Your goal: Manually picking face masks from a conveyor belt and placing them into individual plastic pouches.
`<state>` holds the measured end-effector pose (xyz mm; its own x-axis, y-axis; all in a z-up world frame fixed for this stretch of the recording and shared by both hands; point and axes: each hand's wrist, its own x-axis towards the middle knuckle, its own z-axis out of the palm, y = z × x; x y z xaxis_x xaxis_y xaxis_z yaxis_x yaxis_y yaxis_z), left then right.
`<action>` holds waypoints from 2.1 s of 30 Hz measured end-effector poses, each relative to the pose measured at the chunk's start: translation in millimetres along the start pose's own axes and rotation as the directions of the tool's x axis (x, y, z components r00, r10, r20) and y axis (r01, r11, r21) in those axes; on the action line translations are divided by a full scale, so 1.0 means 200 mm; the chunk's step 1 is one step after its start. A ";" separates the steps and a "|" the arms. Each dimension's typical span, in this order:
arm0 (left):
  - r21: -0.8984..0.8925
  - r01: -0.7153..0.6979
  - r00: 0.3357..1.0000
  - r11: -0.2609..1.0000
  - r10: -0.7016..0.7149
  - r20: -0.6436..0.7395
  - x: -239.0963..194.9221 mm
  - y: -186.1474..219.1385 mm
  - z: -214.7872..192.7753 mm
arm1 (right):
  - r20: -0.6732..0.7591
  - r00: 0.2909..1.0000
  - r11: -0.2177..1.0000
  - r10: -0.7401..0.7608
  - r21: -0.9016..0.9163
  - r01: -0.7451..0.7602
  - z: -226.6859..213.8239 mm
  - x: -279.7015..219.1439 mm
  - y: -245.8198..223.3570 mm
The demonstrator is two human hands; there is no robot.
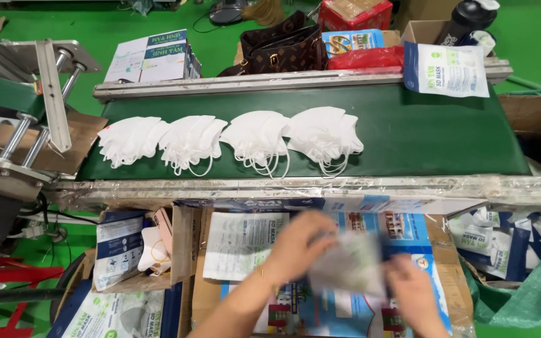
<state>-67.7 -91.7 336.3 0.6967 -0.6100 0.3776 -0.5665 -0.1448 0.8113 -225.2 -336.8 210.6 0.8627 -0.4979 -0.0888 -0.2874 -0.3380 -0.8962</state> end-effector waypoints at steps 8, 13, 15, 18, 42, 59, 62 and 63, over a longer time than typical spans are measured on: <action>0.615 -0.087 0.918 0.783 0.303 -0.257 0.81 -0.25 0.30 | -0.145 0.978 0.577 0.152 0.816 0.031 -0.08 0.03 -0.08; 0.779 0.090 0.996 0.621 -0.052 -0.073 1.06 -0.61 0.49 | 0.014 0.981 0.628 0.196 0.766 -0.136 0.00 0.01 0.51; 0.504 0.083 0.992 0.860 -0.120 0.042 1.05 -0.52 0.40 | 0.038 0.987 0.646 0.156 0.752 -0.131 -0.03 0.01 0.59; -0.454 0.195 0.974 0.869 -0.118 0.192 0.83 -0.24 0.29 | 0.034 0.994 0.642 0.105 0.761 -0.094 -0.10 0.00 0.12; 0.292 -0.152 0.947 0.944 0.055 0.317 -0.30 -0.24 0.26 | 0.206 0.960 0.975 -0.192 0.147 0.164 0.42 -0.10 0.15; 0.652 0.324 0.915 0.686 -0.402 -0.033 -0.37 -0.47 0.22 | 0.015 0.996 0.996 -0.087 -0.022 0.087 0.03 -0.02 -0.12; 0.649 0.335 0.909 0.683 -0.416 -0.031 -0.38 -0.51 0.27 | -0.041 0.988 0.973 -0.152 -0.184 0.142 0.09 -0.06 -0.12; 0.640 0.344 0.908 0.687 -0.418 -0.040 -0.39 -0.53 0.29 | -0.026 0.981 0.965 -0.190 -0.188 0.182 0.12 -0.06 -0.09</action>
<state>-87.2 -75.0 195.0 0.8866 -0.4621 0.0218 -0.4309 -0.8078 0.4021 -220.4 -306.2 218.0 0.8903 -0.4455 0.0946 -0.1989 -0.5671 -0.7993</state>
